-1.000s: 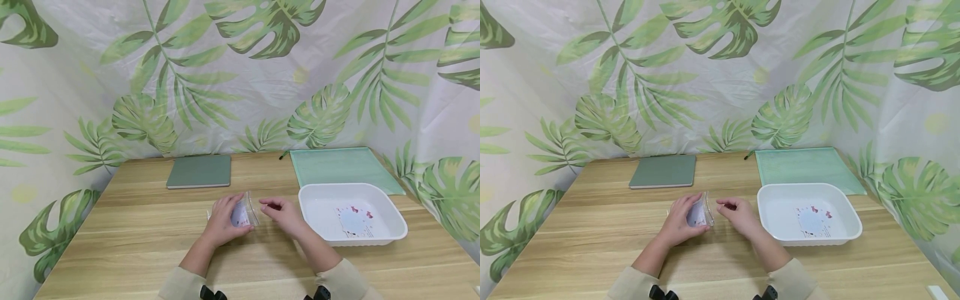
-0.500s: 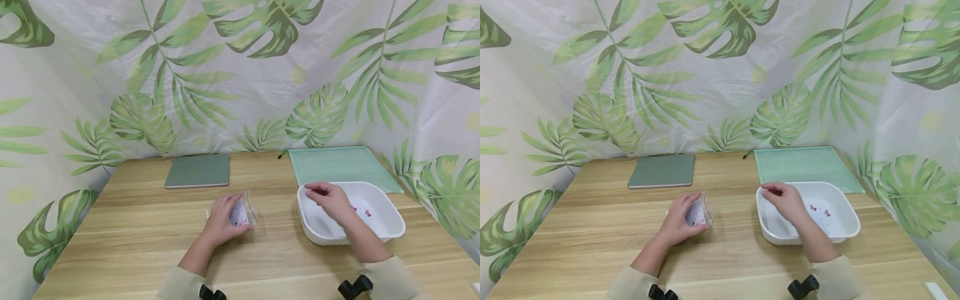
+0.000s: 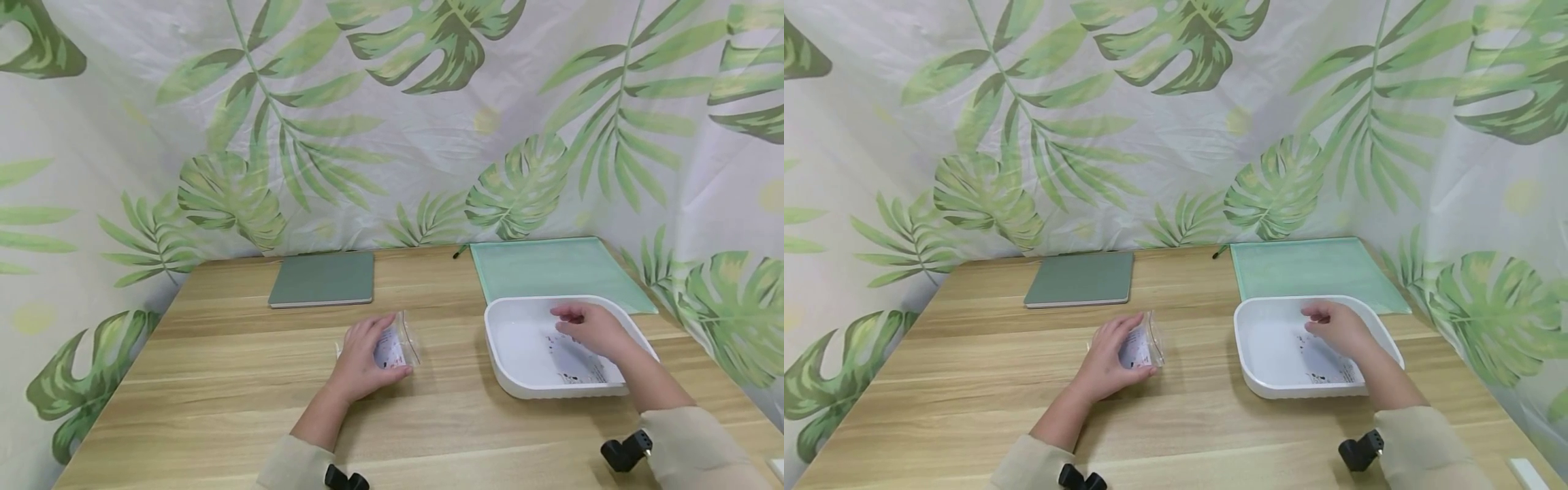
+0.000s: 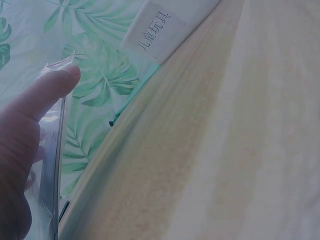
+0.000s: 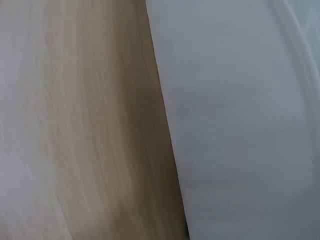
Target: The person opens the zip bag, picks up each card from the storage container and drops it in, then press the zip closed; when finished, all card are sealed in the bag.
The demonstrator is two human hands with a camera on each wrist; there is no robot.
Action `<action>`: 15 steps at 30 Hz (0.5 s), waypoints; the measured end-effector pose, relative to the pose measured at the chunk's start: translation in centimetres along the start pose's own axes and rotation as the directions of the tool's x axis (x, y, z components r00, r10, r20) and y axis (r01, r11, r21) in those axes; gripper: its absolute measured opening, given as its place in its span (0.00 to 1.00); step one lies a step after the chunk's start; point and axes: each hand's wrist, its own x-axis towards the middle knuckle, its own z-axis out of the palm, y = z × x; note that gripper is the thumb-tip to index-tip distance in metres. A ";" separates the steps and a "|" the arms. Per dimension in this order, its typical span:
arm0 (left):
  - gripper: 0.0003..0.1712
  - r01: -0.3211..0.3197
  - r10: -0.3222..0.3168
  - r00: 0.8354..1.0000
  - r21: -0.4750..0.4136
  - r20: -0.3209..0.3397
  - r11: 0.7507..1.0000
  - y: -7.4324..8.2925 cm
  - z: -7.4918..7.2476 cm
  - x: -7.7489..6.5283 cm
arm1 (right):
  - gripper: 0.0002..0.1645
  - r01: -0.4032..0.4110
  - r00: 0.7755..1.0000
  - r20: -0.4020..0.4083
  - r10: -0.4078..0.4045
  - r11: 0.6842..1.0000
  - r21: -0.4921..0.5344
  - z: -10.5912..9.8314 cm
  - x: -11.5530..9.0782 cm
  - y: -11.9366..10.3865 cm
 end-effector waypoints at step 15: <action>0.53 0.007 -0.007 1.000 -0.017 0.016 1.000 0.0 -0.1 0.0 | 0.34 0.020 0.993 0.118 0.001 0.985 -0.170 0.2 0.7 3.1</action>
